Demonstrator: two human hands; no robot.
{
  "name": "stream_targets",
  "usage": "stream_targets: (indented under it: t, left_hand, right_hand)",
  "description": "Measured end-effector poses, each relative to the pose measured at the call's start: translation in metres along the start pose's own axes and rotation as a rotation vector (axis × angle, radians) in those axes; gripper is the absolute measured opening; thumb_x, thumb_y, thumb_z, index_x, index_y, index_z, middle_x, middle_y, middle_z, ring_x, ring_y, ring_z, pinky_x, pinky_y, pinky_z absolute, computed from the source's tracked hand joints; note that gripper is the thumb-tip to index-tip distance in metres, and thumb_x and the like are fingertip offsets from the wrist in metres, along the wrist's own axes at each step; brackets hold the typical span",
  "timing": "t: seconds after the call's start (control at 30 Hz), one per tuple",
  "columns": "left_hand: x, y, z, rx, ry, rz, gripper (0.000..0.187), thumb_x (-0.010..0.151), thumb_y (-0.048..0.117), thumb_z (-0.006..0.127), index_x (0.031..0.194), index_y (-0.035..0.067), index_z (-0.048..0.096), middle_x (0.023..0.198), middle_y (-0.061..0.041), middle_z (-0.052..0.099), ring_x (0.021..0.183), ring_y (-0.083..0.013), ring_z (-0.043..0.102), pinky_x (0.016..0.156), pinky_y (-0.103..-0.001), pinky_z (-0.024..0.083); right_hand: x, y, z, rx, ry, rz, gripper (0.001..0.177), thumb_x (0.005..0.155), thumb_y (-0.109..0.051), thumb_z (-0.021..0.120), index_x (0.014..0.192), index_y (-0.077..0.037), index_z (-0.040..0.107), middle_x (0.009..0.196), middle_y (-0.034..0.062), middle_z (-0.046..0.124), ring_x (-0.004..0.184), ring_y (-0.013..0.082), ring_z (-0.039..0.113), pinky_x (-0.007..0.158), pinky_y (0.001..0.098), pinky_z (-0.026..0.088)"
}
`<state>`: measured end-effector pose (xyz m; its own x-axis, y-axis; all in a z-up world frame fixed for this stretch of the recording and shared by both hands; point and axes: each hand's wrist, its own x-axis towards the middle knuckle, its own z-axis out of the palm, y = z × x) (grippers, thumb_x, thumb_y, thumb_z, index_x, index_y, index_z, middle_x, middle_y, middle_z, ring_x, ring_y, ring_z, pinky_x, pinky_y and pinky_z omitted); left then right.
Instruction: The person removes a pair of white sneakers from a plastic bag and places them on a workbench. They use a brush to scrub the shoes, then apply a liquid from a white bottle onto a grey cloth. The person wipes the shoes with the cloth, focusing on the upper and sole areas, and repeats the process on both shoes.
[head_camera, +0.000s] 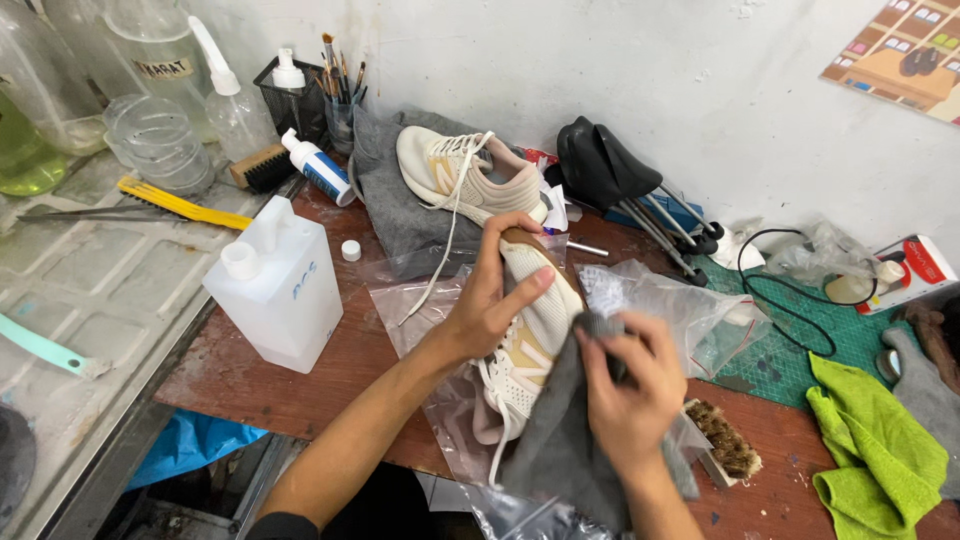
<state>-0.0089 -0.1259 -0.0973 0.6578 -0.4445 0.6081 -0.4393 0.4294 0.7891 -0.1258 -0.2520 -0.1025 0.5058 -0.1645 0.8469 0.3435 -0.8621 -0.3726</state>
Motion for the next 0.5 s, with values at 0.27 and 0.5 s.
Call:
stream_targets:
  t: [0.27, 0.5]
  left_hand:
    - [-0.002, -0.003, -0.001, 0.084, 0.028, 0.071, 0.038, 0.093, 0.028, 0.051, 0.120, 0.009, 0.033, 0.103, -0.009, 0.045, 0.091, -0.0176, 0.048, 0.089, -0.032, 0.040]
    - [-0.004, -0.018, 0.001, 0.160, 0.012, 0.235, 0.043, 0.088, 0.023, 0.056, 0.120, 0.003, 0.036, 0.108, -0.015, 0.043, 0.108, -0.0280, 0.044, 0.102, -0.041, 0.031]
  right_hand:
    - [0.021, -0.003, -0.005, 0.000, -0.047, -0.040, 0.013, 0.082, 0.000, 0.073, 0.082, 0.000, 0.061, 0.092, 0.0138, 0.058, 0.080, 0.0243, 0.057, 0.075, 0.0323, 0.045]
    - [0.075, -0.022, 0.003, 0.087, -0.145, -0.141, 0.008, 0.080, 0.000, 0.074, 0.080, -0.003, 0.067, 0.084, 0.0138, 0.062, 0.073, 0.0344, 0.064, 0.067, 0.0390, 0.052]
